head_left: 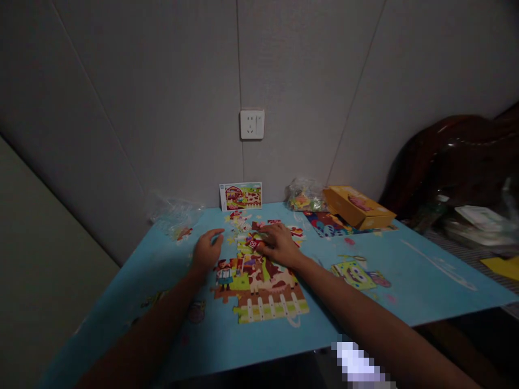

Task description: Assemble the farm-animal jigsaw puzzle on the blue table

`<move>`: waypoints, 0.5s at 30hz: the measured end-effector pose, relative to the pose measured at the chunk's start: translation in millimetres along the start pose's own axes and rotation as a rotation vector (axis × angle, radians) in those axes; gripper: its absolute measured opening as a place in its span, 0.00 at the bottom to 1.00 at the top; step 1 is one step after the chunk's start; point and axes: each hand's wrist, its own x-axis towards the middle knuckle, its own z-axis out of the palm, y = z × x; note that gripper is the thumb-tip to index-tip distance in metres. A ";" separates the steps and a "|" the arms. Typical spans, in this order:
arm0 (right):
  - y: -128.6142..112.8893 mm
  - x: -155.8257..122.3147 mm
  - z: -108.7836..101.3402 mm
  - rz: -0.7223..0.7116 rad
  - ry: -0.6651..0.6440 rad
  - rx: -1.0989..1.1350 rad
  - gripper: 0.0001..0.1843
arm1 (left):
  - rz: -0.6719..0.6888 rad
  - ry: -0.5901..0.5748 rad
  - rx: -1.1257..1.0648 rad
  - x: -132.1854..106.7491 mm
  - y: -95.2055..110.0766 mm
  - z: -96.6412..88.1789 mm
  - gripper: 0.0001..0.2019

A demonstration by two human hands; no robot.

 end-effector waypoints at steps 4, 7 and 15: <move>-14.3 -16.7 -12.1 0.062 0.159 -0.144 0.11 | -0.009 -0.030 0.104 -20.8 6.3 -7.9 0.18; -25.8 -42.0 -16.8 0.176 0.021 -0.136 0.20 | 0.004 -0.067 0.162 -55.5 -0.4 -24.1 0.19; -29.0 -54.7 -42.4 0.230 -0.368 -0.046 0.20 | 0.314 -0.196 0.516 -166.7 -21.5 -91.0 0.29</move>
